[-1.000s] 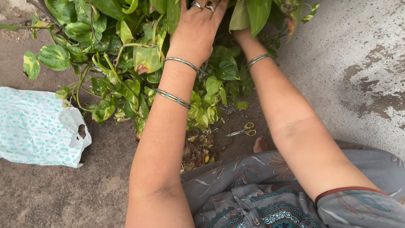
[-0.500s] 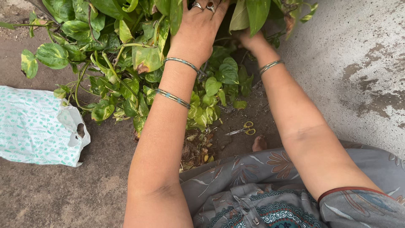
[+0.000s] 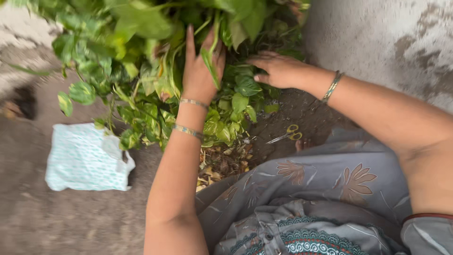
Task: The person prunes a pothos plant by hand and using shears, removing dry leaves and cutting long stems.
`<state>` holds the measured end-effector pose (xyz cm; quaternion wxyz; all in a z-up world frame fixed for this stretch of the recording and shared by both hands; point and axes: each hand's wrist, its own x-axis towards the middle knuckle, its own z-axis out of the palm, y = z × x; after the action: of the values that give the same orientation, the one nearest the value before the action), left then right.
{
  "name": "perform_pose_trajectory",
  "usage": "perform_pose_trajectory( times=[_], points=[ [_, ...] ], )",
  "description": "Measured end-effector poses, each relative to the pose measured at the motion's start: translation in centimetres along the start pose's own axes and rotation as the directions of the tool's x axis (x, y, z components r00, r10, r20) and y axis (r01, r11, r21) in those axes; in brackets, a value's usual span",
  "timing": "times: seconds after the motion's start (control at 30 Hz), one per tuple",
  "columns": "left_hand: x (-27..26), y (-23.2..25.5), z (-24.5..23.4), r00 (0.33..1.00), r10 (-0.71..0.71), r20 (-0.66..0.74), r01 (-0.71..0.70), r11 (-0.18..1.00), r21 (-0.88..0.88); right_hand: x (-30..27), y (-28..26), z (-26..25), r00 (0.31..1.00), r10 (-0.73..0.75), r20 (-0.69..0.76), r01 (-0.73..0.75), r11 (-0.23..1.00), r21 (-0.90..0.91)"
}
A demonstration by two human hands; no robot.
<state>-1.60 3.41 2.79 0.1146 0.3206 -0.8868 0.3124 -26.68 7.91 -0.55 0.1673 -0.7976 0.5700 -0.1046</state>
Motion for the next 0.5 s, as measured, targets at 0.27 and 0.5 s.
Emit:
perform_pose_trajectory(
  times=[0.27, 0.5],
  points=[
    [-1.5, 8.0, 2.7, 0.969, 0.135, 0.207, -0.143, 0.989, 0.026, -11.4, 11.3, 7.6, 0.944, 0.189, 0.271, -0.275, 0.905, 0.325],
    [3.6, 11.3, 5.3, 0.923, -0.204, 0.325, 0.226, 0.974, -0.031, -18.9, 16.9, 23.5, 0.944, 0.194, 0.265, -0.161, 0.977, -0.142]
  ],
)
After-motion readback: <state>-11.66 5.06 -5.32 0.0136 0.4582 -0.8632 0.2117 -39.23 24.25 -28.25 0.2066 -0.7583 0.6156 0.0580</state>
